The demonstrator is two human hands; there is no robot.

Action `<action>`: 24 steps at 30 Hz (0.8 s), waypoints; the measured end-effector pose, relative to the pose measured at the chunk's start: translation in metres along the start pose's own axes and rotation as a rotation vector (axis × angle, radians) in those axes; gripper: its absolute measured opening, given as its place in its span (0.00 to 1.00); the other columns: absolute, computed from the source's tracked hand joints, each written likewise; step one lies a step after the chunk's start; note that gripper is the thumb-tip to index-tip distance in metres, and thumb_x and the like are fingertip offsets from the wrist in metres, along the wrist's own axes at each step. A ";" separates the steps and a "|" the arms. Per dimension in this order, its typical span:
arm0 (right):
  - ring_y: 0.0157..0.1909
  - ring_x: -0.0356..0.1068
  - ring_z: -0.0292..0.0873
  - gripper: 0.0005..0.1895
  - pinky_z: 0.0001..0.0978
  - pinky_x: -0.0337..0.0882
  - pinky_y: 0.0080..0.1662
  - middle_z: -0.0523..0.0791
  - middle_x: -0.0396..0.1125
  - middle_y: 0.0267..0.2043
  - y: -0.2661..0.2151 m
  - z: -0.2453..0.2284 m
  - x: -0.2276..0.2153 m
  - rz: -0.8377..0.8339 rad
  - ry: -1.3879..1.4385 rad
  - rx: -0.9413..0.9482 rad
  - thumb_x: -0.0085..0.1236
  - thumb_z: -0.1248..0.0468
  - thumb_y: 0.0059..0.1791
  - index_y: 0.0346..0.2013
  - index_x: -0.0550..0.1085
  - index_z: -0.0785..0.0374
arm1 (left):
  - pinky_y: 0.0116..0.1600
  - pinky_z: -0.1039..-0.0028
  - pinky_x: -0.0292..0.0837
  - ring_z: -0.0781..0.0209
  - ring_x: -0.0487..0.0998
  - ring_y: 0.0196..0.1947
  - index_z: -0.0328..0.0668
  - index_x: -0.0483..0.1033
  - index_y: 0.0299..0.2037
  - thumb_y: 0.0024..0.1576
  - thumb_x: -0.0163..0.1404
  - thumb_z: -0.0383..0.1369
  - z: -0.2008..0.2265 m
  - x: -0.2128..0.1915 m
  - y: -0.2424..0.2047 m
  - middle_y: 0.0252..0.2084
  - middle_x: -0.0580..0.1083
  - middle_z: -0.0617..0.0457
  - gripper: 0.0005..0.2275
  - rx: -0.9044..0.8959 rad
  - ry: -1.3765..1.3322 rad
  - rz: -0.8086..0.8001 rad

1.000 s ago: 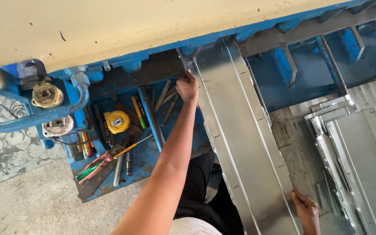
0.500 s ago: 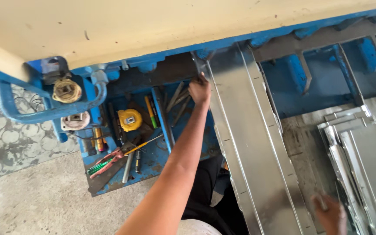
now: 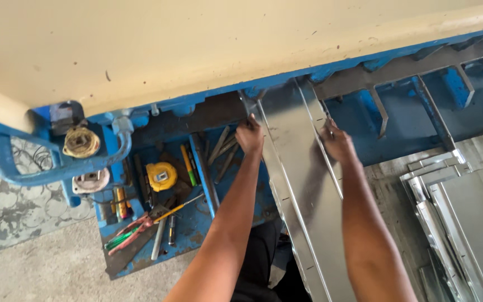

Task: The person operates a manual metal bending machine to shape rectangular metal sheets. They repeatedly insert the sheets into the machine's jaws, pull down the lever to bend the edges, and then remove the formed pieces. The process is repeated for multiple sheets in a continuous workflow.

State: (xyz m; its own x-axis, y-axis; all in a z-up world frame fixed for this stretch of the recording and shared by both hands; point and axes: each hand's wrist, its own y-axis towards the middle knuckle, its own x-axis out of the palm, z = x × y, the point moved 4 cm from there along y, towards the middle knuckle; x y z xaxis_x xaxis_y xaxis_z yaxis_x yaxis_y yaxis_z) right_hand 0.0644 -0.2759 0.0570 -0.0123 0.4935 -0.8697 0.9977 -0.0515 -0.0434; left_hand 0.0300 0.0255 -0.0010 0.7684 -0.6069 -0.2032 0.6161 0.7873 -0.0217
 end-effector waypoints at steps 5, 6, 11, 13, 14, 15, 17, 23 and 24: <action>0.70 0.63 0.52 0.26 0.38 0.64 0.66 0.52 0.62 0.69 -0.016 -0.003 0.013 0.169 0.127 -0.245 0.53 0.60 0.54 0.68 0.68 0.57 | 0.37 0.47 0.73 0.29 0.79 0.32 0.31 0.80 0.30 0.60 0.50 0.40 0.000 -0.004 -0.001 0.29 0.76 0.30 0.17 0.022 -0.011 -0.004; 0.70 0.63 0.52 0.26 0.37 0.64 0.66 0.52 0.62 0.70 -0.013 -0.002 0.014 0.169 0.133 -0.242 0.54 0.60 0.55 0.68 0.68 0.58 | 0.38 0.47 0.73 0.28 0.79 0.32 0.31 0.80 0.30 0.61 0.50 0.40 0.001 -0.002 0.002 0.29 0.76 0.29 0.17 0.031 0.006 -0.010; 0.71 0.62 0.51 0.24 0.36 0.64 0.66 0.51 0.61 0.71 -0.013 0.001 0.017 0.166 0.139 -0.226 0.54 0.62 0.55 0.67 0.68 0.58 | 0.39 0.48 0.74 0.30 0.80 0.33 0.32 0.81 0.30 0.62 0.48 0.41 -0.002 -0.001 0.001 0.31 0.77 0.30 0.18 -0.017 0.024 -0.073; 0.70 0.62 0.51 0.25 0.36 0.64 0.66 0.50 0.61 0.71 -0.014 -0.001 0.016 0.161 0.134 -0.204 0.53 0.63 0.55 0.68 0.68 0.58 | 0.38 0.49 0.76 0.30 0.81 0.34 0.32 0.81 0.32 0.61 0.49 0.42 0.001 -0.004 -0.001 0.32 0.77 0.30 0.18 0.002 0.005 -0.031; 0.69 0.62 0.51 0.25 0.36 0.64 0.65 0.49 0.61 0.71 -0.014 -0.003 0.016 0.159 0.131 -0.193 0.53 0.63 0.55 0.68 0.68 0.58 | 0.38 0.49 0.76 0.31 0.81 0.34 0.32 0.81 0.32 0.61 0.49 0.42 0.002 -0.004 -0.001 0.32 0.77 0.30 0.18 0.011 -0.006 -0.010; 0.69 0.63 0.51 0.24 0.36 0.64 0.65 0.50 0.61 0.71 -0.014 -0.004 0.016 0.167 0.116 -0.198 0.53 0.62 0.55 0.67 0.69 0.58 | 0.39 0.48 0.76 0.30 0.81 0.34 0.32 0.81 0.33 0.61 0.49 0.42 0.002 -0.004 -0.001 0.32 0.77 0.29 0.17 0.008 0.002 -0.013; 0.69 0.63 0.52 0.23 0.37 0.64 0.65 0.50 0.62 0.70 -0.015 -0.004 0.016 0.180 0.087 -0.209 0.54 0.62 0.56 0.67 0.69 0.58 | 0.39 0.47 0.74 0.28 0.80 0.34 0.32 0.82 0.35 0.60 0.50 0.41 -0.001 -0.003 0.000 0.32 0.78 0.29 0.17 0.000 0.019 -0.015; 0.67 0.66 0.51 0.23 0.36 0.66 0.64 0.49 0.63 0.69 -0.017 -0.002 0.014 0.175 0.093 -0.206 0.53 0.60 0.56 0.67 0.70 0.57 | 0.40 0.49 0.76 0.30 0.81 0.34 0.35 0.81 0.33 0.61 0.49 0.42 -0.005 0.001 0.000 0.32 0.78 0.31 0.17 -0.020 0.004 -0.049; 0.67 0.66 0.51 0.23 0.37 0.66 0.64 0.49 0.63 0.69 -0.015 -0.002 0.016 0.172 0.096 -0.203 0.53 0.60 0.56 0.67 0.70 0.56 | 0.40 0.49 0.75 0.30 0.81 0.34 0.35 0.82 0.32 0.61 0.49 0.42 -0.005 0.000 0.002 0.31 0.78 0.31 0.17 -0.026 0.005 -0.036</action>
State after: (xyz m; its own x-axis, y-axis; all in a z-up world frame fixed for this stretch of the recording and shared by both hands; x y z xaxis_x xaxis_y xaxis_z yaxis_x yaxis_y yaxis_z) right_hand 0.0498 -0.2654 0.0450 0.1547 0.5728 -0.8049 0.9776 0.0289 0.2085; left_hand 0.0300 0.0276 -0.0058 0.7452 -0.6340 -0.2067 0.6382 0.7679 -0.0547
